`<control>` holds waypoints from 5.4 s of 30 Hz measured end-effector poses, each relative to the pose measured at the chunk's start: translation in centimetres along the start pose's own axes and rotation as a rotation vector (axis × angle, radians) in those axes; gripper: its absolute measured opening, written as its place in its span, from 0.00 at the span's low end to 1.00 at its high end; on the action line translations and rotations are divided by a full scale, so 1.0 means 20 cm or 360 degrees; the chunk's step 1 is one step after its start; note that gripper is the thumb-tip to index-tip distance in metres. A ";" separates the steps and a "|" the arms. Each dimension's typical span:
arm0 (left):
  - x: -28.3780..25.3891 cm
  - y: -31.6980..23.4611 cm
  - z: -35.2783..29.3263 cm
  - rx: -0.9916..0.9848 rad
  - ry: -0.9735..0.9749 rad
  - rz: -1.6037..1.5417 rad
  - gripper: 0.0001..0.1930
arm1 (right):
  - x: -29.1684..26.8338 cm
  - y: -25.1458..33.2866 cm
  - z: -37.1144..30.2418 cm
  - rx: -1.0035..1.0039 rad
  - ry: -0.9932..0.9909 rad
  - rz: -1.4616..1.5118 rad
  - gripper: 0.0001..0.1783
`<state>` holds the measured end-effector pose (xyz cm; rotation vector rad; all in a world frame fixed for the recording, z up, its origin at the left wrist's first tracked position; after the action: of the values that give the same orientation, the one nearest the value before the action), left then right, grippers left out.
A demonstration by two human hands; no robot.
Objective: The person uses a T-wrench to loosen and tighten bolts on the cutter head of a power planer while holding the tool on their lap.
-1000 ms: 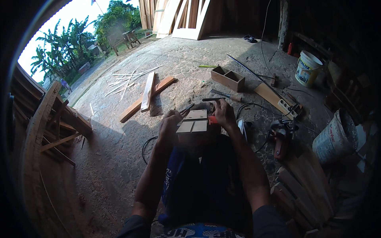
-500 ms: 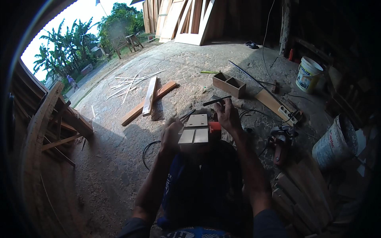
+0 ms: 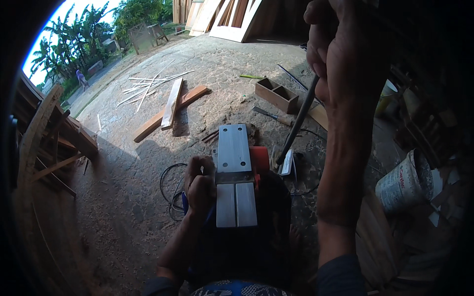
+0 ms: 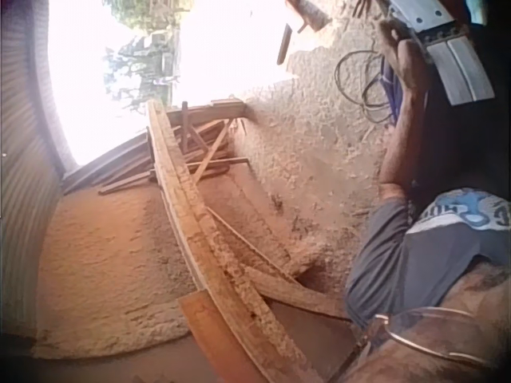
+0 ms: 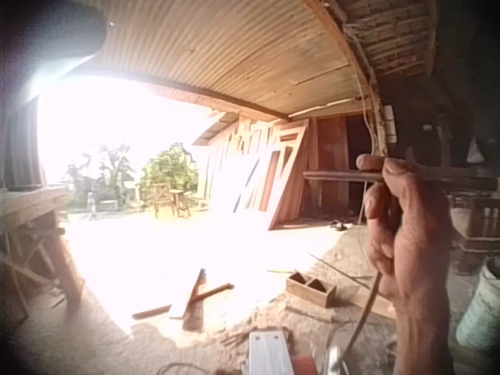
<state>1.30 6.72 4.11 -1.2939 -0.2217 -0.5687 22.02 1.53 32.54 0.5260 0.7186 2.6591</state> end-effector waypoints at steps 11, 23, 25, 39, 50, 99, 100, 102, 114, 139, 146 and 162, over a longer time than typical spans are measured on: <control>-0.01 0.01 0.00 0.0067 0.0016 -0.0076 0.15 | 0.14 -0.17 -0.13 0.0307 -0.0018 0.0177 0.18; 0.00 -0.01 0.00 0.0098 0.0052 -0.0037 0.14 | 0.16 -0.29 -0.15 0.0235 0.0079 -0.0119 0.17; 0.00 -0.02 0.00 0.0106 0.0073 -0.0041 0.13 | 0.24 -0.27 -0.16 0.0219 0.0050 -0.0147 0.18; 0.00 0.00 0.00 0.0005 0.0032 -0.0037 0.14 | 0.24 -0.37 -0.10 0.0663 -0.0037 0.0183 0.23; 0.00 0.01 0.00 0.0095 0.0055 0.0002 0.14 | 0.22 -0.34 -0.13 0.0803 0.0070 0.0594 0.19; -0.01 0.03 0.01 0.0143 -0.0063 -0.0059 0.09 | 0.39 -0.39 -0.15 0.0975 0.0207 0.0519 0.24; -0.02 0.04 0.01 0.0168 -0.0056 -0.0038 0.09 | 0.38 -0.39 -0.16 0.0998 0.0180 0.0447 0.24; -0.03 0.04 0.00 0.0191 -0.0045 -0.0032 0.08 | 0.37 -0.36 -0.16 0.1042 0.0131 0.0304 0.25; -0.01 0.02 -0.01 0.0121 -0.0052 0.0026 0.09 | 0.39 -0.37 -0.15 0.0723 0.0038 0.0265 0.22; -0.02 0.04 0.00 0.0129 -0.0038 0.0045 0.12 | 0.52 -0.44 -0.17 0.0075 0.0225 0.0094 0.16; -0.03 0.03 -0.01 0.0129 0.0028 -0.0060 0.11 | 0.45 -0.55 -0.37 0.0188 0.0295 0.0085 0.17; -0.05 0.06 0.01 0.0253 0.0066 0.0004 0.13 | 0.06 -0.63 -0.50 0.0077 0.1524 -0.0887 0.13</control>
<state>1.03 7.39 2.76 -1.1275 -0.2262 -0.5639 19.38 8.22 18.05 -0.8911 0.9734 2.2318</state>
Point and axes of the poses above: each hand's wrist, its own z-axis towards the middle knuckle, its own x-axis out of the palm, y = z × x, the point moved 6 cm from there along z, towards the middle knuckle, and after that the axes turned 1 degree about -y, right-handed, at the moved point
